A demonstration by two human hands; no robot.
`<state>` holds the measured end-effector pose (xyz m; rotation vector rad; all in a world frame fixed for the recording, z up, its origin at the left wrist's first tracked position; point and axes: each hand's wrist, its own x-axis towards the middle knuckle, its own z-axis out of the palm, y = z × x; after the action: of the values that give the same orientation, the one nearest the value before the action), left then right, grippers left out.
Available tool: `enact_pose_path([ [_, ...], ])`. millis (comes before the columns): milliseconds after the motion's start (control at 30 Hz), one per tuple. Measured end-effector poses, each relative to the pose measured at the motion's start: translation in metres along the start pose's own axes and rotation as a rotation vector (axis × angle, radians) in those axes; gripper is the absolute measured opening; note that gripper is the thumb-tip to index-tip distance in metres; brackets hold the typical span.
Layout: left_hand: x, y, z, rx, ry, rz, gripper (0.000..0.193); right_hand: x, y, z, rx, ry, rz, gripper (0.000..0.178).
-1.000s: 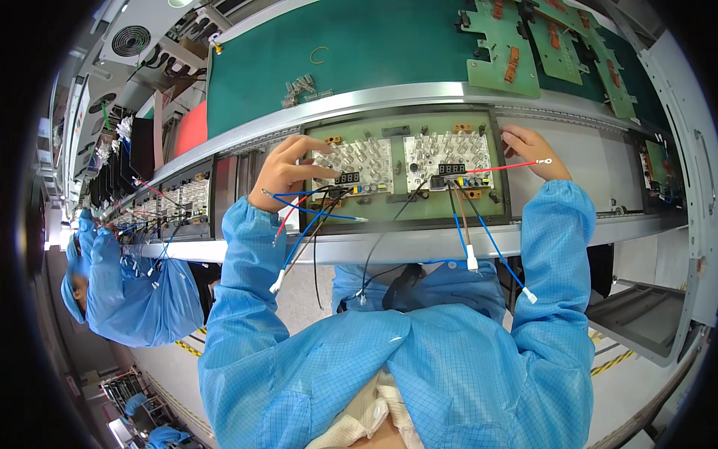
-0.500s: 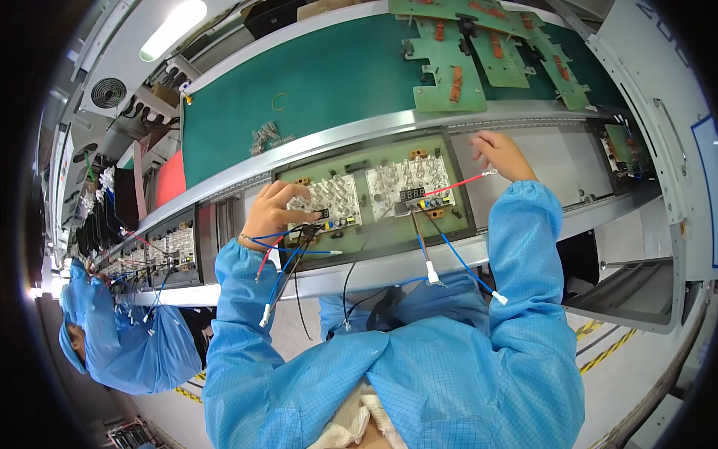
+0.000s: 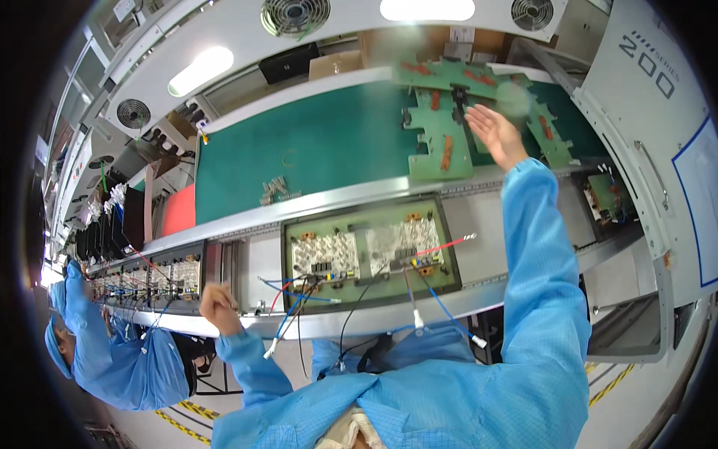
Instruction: Perform assembly, wiring, and soldering tasks on printed circuit boards at a manufacturing workstation.
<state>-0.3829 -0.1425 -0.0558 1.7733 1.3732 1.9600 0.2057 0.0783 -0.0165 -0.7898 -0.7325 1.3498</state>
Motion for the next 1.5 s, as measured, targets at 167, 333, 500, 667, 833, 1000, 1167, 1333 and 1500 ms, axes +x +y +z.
enact_pose_path([
  [167, -0.060, 0.017, -0.002, 0.193, -0.132, -0.209, 0.016, 0.074, 0.025, 0.032, 0.292, 0.100, 0.027, 0.048],
  [333, -0.064, 0.022, 0.008, 0.317, -0.084, -0.178, 0.018, 0.088, 0.063, 0.059, 0.378, 0.107, -0.020, 0.045],
  [500, -0.059, 0.028, 0.017, 0.361, -0.162, -0.126, 0.019, 0.111, 0.069, 0.067, 0.416, 0.173, 0.048, 0.050],
  [667, -0.063, 0.025, 0.016, 0.431, -0.169, -0.107, 0.017, 0.124, 0.062, 0.062, 0.332, -0.033, 0.178, 0.058],
  [833, -0.063, 0.024, 0.015, 0.454, -0.171, -0.096, 0.015, 0.142, 0.062, 0.064, 0.267, 0.112, 0.218, 0.044],
  [1000, -0.067, 0.024, 0.012, 0.462, -0.177, -0.114, 0.016, 0.157, 0.070, 0.058, 0.220, 0.066, 0.204, 0.034],
  [1167, -0.061, 0.022, 0.022, 0.407, -0.201, -0.112, 0.017, 0.150, 0.040, 0.023, 0.060, 0.068, -0.010, 0.023],
  [1333, -0.063, 0.023, 0.008, 0.377, -0.205, -0.125, 0.018, 0.065, 0.007, 0.045, -0.263, 0.047, -0.037, 0.028],
  [1500, -0.056, 0.014, 0.012, 0.328, -0.217, -0.118, 0.020, 0.036, -0.032, -0.003, -0.915, 0.013, -0.264, 0.035],
])
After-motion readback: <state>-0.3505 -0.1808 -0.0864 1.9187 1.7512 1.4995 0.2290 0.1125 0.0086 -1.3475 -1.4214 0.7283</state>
